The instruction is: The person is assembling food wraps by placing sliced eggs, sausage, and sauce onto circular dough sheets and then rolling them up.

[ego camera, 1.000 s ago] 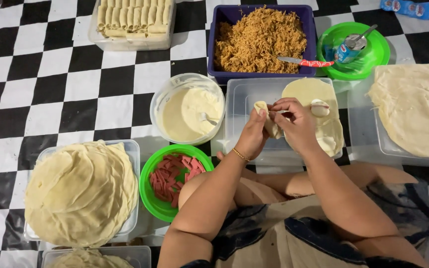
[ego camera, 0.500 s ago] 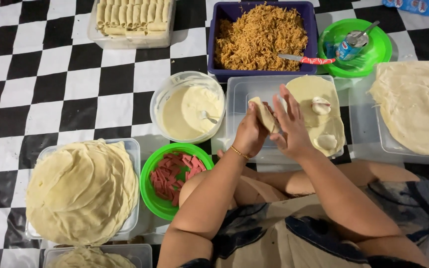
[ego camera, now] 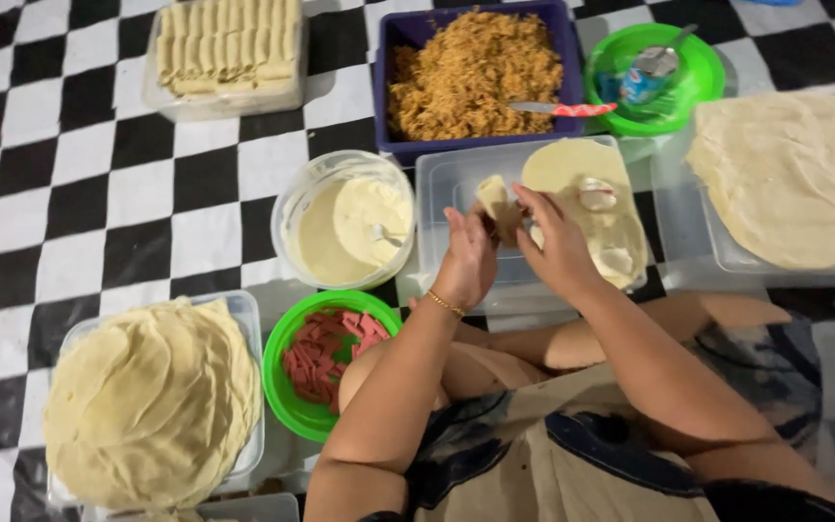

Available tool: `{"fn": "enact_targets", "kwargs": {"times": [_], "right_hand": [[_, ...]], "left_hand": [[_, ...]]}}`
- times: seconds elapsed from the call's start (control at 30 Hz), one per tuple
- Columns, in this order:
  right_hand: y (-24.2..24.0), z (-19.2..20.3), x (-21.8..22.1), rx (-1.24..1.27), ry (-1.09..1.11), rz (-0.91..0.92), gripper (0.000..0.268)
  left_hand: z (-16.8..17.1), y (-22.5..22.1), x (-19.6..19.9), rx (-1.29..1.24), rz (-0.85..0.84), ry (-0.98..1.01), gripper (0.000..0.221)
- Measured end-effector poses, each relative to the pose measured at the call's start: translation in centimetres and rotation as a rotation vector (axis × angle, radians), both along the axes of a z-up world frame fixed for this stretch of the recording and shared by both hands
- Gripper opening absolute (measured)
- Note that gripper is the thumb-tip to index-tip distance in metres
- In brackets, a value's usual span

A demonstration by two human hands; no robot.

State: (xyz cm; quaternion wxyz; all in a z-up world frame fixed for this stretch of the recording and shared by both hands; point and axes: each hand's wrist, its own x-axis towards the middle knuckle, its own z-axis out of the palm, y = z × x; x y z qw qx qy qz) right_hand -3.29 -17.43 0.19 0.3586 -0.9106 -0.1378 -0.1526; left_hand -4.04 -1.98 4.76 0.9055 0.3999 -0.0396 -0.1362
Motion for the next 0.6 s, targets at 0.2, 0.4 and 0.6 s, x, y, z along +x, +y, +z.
{"fn": "enact_targets", "kwargs": {"times": [0.2,0.4,0.6], "right_hand": [[-6.2,-11.9,2.2,1.344,0.635,-0.053,0.035],[-10.7,-3.6,-5.5,1.635,0.512,0.016,0.029],[-26.4,3.9,-18.8,1.351,0.423,-0.453,0.047]], "left_hand": [[-7.2,0.9,0.8,-0.066,-0.252,-0.082,0.107],[-20.8,10.2,9.0,0.447,-0.057,-0.257,0.064],[-8.8,7.7,4.5,1.153,0.229,-0.312,0.032]]}}
